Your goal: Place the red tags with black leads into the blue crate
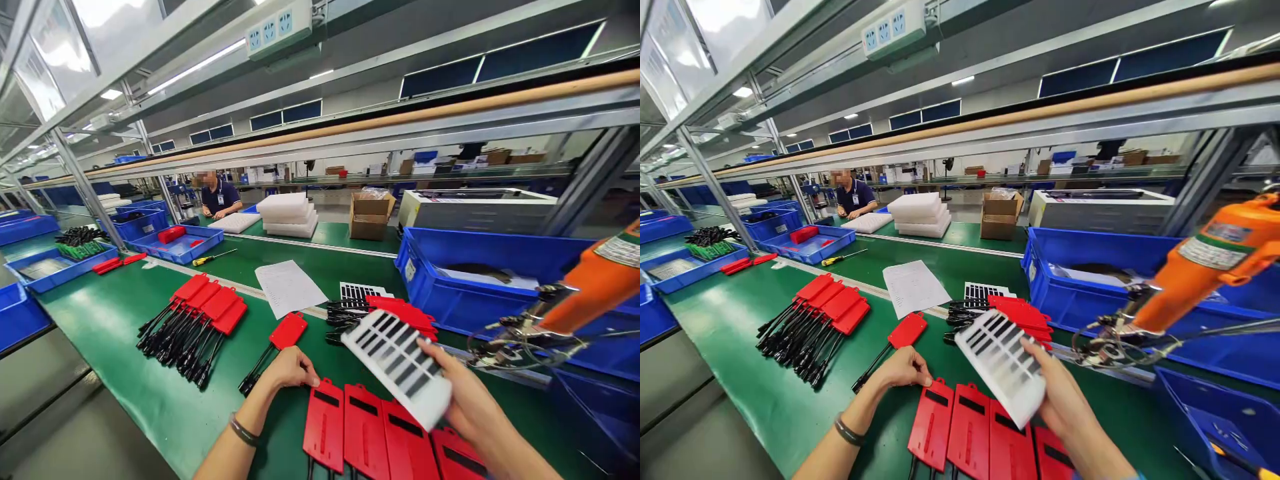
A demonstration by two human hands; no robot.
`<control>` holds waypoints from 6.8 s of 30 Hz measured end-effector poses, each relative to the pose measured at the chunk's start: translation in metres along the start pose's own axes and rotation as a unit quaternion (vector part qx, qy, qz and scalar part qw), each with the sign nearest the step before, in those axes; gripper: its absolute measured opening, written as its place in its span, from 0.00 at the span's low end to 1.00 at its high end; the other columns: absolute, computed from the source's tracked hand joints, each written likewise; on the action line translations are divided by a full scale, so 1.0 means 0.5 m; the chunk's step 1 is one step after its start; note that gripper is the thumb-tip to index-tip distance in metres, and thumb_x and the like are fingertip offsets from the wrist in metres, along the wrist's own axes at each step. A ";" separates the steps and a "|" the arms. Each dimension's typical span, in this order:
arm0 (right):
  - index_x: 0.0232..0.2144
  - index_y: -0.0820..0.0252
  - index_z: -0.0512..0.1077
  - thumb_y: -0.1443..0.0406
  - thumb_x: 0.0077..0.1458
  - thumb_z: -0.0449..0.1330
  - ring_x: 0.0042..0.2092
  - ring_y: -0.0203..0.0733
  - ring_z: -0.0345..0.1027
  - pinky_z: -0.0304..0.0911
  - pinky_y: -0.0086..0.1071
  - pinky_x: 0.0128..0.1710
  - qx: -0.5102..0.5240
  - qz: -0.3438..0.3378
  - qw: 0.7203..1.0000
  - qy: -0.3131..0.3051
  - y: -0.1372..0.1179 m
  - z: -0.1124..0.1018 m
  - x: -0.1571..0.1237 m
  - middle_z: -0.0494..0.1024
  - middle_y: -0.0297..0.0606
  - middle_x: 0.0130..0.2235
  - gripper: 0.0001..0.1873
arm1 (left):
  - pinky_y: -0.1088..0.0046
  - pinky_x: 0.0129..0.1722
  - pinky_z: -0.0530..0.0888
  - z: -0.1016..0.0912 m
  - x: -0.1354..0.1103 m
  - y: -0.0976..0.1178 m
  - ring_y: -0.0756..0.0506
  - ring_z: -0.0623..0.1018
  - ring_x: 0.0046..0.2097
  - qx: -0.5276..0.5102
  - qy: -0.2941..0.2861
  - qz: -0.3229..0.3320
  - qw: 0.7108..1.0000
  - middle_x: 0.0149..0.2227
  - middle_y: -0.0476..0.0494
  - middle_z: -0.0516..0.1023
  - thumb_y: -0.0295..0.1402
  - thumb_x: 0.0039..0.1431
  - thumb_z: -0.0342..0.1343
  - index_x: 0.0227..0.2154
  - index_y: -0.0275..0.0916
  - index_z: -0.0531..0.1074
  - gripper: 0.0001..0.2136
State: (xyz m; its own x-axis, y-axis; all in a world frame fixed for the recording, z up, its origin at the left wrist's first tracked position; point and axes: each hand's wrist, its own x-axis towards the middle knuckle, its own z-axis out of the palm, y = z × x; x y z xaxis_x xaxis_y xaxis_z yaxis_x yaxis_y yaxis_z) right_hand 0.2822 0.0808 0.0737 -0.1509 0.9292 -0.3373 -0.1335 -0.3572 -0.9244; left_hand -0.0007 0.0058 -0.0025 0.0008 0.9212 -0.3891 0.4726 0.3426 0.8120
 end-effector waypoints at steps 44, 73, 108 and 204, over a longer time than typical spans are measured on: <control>0.48 0.71 0.74 0.76 0.55 0.45 0.44 0.51 0.70 0.73 0.44 0.40 -0.670 -0.483 0.561 0.049 0.222 -0.112 -0.144 0.75 0.52 0.44 0.24 | 0.53 0.61 0.63 0.182 -0.141 0.066 0.38 0.68 0.55 0.432 0.107 0.255 0.858 0.55 0.40 0.70 0.37 0.65 0.53 0.60 0.39 0.63 0.22; 0.51 0.62 0.67 0.49 0.48 0.68 0.62 0.61 0.55 0.33 0.70 0.62 -0.601 -0.356 0.697 -0.164 0.182 -0.017 -0.083 0.72 0.49 0.54 0.34 | 0.48 0.62 0.57 0.099 -0.075 0.099 0.38 0.69 0.58 0.245 0.002 0.257 0.935 0.54 0.39 0.73 0.38 0.46 0.71 0.64 0.46 0.54 0.44; 0.48 0.63 0.70 0.52 0.59 0.50 0.38 0.50 0.73 0.68 0.41 0.41 -0.324 -0.171 0.916 -0.165 0.157 -0.011 -0.139 0.79 0.42 0.33 0.24 | 0.58 0.51 0.74 0.156 -0.099 0.083 0.34 0.78 0.50 -0.306 -0.078 0.138 0.939 0.49 0.34 0.78 0.45 0.48 0.69 0.56 0.35 0.70 0.33; 0.48 0.67 0.72 0.64 0.69 0.43 0.44 0.46 0.74 0.52 0.50 0.55 -0.658 -0.497 0.564 0.032 0.203 -0.196 -0.270 0.79 0.44 0.46 0.20 | 0.51 0.60 0.68 0.071 -0.234 -0.037 0.42 0.68 0.62 0.485 0.127 0.364 0.785 0.59 0.41 0.70 0.16 0.58 0.39 0.62 0.41 0.62 0.30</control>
State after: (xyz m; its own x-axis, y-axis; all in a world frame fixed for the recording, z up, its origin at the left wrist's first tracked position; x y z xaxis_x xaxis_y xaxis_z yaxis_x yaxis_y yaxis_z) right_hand 0.3850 -0.0715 0.0077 -0.6013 0.6248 0.4981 0.7286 0.6847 0.0208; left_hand 0.0218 -0.1147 0.0127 0.4632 0.8574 0.2241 0.8777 -0.4788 0.0176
